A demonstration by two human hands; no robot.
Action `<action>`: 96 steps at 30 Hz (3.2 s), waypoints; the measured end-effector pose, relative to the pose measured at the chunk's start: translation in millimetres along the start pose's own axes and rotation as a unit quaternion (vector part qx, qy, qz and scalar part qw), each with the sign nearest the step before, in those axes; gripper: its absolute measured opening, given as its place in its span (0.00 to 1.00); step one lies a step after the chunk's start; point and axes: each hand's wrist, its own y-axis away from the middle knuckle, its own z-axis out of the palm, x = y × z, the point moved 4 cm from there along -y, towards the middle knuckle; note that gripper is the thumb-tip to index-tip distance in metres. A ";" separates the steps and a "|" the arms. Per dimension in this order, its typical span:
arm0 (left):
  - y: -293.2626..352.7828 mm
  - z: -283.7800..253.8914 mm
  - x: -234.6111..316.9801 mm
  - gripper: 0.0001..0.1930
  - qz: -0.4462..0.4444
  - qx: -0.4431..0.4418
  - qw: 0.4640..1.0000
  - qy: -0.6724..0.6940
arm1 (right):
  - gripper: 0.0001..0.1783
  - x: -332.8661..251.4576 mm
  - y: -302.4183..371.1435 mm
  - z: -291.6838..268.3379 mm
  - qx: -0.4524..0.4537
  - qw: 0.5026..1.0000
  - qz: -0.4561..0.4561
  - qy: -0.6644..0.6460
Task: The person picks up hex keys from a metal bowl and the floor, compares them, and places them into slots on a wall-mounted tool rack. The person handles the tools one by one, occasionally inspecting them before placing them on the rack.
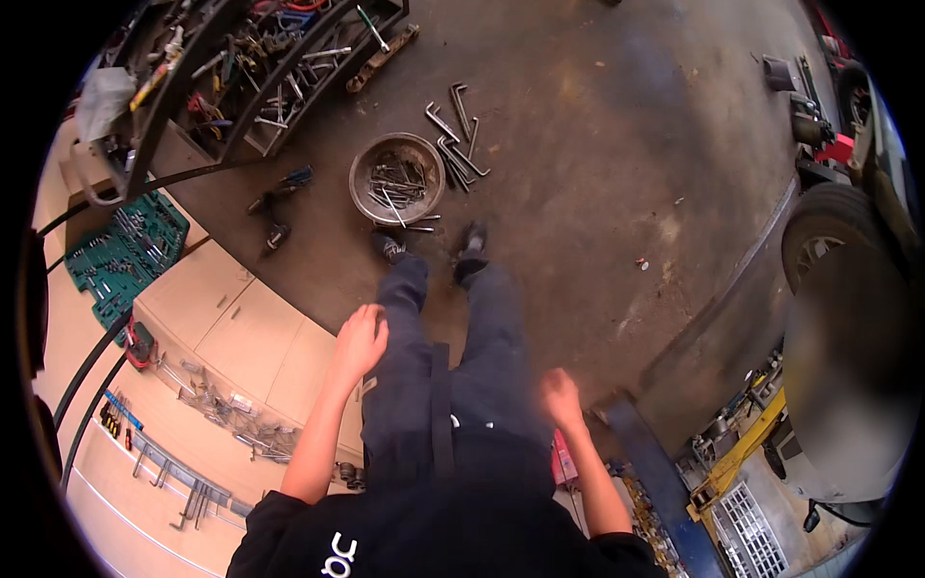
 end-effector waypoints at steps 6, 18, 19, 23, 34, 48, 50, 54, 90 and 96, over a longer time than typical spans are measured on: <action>-106.2 75.0 -21.3 0.09 -0.034 -0.001 0.991 0.132 | 0.12 -81.5 -142.0 3.2 -0.013 0.996 -0.050 0.074; -267.8 279.6 -7.3 0.20 -0.005 -0.217 0.976 0.021 | 0.16 -250.5 -580.5 280.4 -0.132 0.849 -0.373 0.351; -269.7 267.5 5.7 0.18 -0.004 -0.157 0.984 0.089 | 0.18 -262.0 -594.2 301.0 -0.117 0.885 -0.343 0.292; -249.4 296.3 32.7 0.17 -0.009 -0.174 0.982 0.078 | 0.17 -246.2 -639.8 358.0 -0.137 0.933 -0.260 0.207; -239.3 300.1 -6.9 0.23 -0.085 -0.165 0.932 0.311 | 0.26 -221.9 -623.9 434.3 -0.124 0.944 -0.255 0.167; -249.4 246.2 -50.7 0.25 -0.034 -0.249 0.964 0.086 | 0.26 -252.3 -601.1 455.7 -0.006 0.909 -0.259 0.326; -248.0 245.6 -52.5 0.25 -0.028 -0.233 0.969 0.079 | 0.24 -253.2 -595.4 456.8 -0.017 0.900 -0.268 0.342; -248.6 237.2 -57.9 0.23 -0.031 -0.248 0.965 0.080 | 0.19 -242.8 -590.5 463.3 -0.040 0.894 -0.299 0.332; -259.9 254.0 -49.9 0.27 -0.011 -0.338 0.941 0.008 | 0.21 -179.3 -590.4 434.1 -0.094 0.905 -0.254 0.328; -258.2 254.6 -50.4 0.26 -0.013 -0.349 0.937 0.023 | 0.20 -181.3 -574.8 452.0 -0.234 0.875 -0.221 0.363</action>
